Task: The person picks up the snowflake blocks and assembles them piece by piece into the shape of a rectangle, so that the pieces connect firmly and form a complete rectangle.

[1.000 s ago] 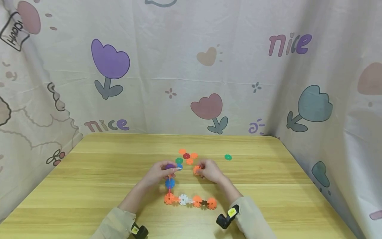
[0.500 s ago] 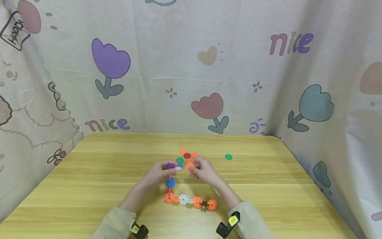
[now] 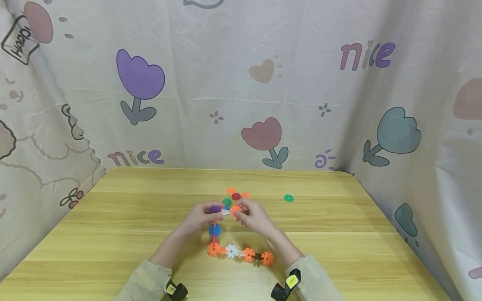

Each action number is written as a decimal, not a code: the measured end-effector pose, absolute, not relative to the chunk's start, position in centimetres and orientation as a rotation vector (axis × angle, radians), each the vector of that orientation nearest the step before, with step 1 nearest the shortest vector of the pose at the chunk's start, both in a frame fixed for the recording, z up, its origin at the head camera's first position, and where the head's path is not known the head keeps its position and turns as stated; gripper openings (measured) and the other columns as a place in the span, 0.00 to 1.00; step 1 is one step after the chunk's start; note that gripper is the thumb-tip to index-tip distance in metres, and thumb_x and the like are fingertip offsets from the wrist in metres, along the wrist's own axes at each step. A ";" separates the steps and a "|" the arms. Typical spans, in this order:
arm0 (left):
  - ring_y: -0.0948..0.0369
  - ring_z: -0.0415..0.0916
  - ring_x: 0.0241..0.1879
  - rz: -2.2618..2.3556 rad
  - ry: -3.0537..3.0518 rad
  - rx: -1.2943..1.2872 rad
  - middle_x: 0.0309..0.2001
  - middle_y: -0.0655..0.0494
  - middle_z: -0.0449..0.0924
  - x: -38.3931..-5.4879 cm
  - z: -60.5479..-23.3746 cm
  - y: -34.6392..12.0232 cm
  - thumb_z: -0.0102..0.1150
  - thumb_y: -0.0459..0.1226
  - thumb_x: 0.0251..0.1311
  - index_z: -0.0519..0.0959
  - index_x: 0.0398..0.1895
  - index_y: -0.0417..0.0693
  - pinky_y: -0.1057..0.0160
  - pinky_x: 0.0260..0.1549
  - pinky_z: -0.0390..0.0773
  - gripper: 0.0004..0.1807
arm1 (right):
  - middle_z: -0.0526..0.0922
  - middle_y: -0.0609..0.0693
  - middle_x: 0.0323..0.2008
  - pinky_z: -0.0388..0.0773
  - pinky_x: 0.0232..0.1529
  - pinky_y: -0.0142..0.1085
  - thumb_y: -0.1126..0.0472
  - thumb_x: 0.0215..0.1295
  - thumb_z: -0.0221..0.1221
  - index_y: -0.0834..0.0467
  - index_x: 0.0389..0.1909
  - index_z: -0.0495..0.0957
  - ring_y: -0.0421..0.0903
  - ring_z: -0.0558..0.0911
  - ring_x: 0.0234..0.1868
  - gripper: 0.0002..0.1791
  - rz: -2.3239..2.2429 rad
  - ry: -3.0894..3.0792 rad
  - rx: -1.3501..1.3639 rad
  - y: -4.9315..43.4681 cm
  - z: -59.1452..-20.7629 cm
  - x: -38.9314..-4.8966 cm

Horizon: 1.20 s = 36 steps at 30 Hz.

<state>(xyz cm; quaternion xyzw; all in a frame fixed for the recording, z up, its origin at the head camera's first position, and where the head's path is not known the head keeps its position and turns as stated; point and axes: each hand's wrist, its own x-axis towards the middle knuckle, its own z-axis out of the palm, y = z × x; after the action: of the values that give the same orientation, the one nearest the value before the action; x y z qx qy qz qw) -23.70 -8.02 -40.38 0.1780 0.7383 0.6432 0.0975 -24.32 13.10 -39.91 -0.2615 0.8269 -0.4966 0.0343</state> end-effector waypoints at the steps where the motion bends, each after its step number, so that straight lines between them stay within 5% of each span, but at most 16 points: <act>1: 0.51 0.73 0.35 1.901 2.188 0.537 0.33 0.51 0.76 -23.7 -40.4 -8.0 0.59 0.35 0.60 0.72 0.53 0.28 0.66 0.28 0.73 0.22 | 0.78 0.58 0.24 0.73 0.19 0.37 0.69 0.64 0.54 0.69 0.49 0.71 0.54 0.75 0.20 0.13 -1.520 2.553 -0.812 13.1 -39.9 -24.2; 7: 0.60 0.67 0.29 1.879 2.195 0.544 0.31 0.53 0.73 -23.7 -40.2 -8.1 0.60 0.35 0.58 0.73 0.52 0.28 0.66 0.26 0.70 0.21 | 0.78 0.61 0.25 0.72 0.19 0.30 0.68 0.65 0.55 0.64 0.46 0.74 0.50 0.75 0.20 0.10 -1.494 2.608 -0.926 12.7 -39.7 -23.6; 13: 0.61 0.65 0.28 1.871 2.182 0.534 0.30 0.54 0.72 -23.4 -39.5 -8.2 0.59 0.32 0.58 0.73 0.52 0.27 0.63 0.27 0.69 0.20 | 0.77 0.60 0.25 0.76 0.20 0.35 0.68 0.66 0.53 0.65 0.50 0.75 0.53 0.76 0.21 0.13 -1.506 2.654 -1.011 12.4 -39.8 -23.3; 18: 0.58 0.68 0.30 1.874 2.199 0.532 0.31 0.52 0.74 -23.2 -39.1 -8.4 0.58 0.29 0.59 0.72 0.51 0.25 0.61 0.30 0.73 0.19 | 0.77 0.61 0.27 0.77 0.24 0.42 0.72 0.66 0.51 0.66 0.57 0.70 0.55 0.77 0.23 0.18 -1.540 2.639 -0.932 12.0 -39.9 -23.1; 36: 0.45 0.74 0.36 1.864 2.222 0.597 0.32 0.47 0.80 -24.2 -40.0 -9.0 0.57 0.31 0.60 0.71 0.53 0.24 0.63 0.32 0.76 0.21 | 0.76 0.68 0.29 0.78 0.28 0.49 0.75 0.63 0.52 0.67 0.46 0.71 0.53 0.77 0.24 0.11 -1.783 2.469 -0.750 11.1 -40.1 -23.3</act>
<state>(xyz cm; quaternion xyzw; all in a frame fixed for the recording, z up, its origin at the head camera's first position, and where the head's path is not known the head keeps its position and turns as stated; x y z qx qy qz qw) -24.15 -8.95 -40.03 0.2007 0.7474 0.6269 0.0899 -23.29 11.13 -40.07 -0.2391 0.7871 -0.5686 0.0026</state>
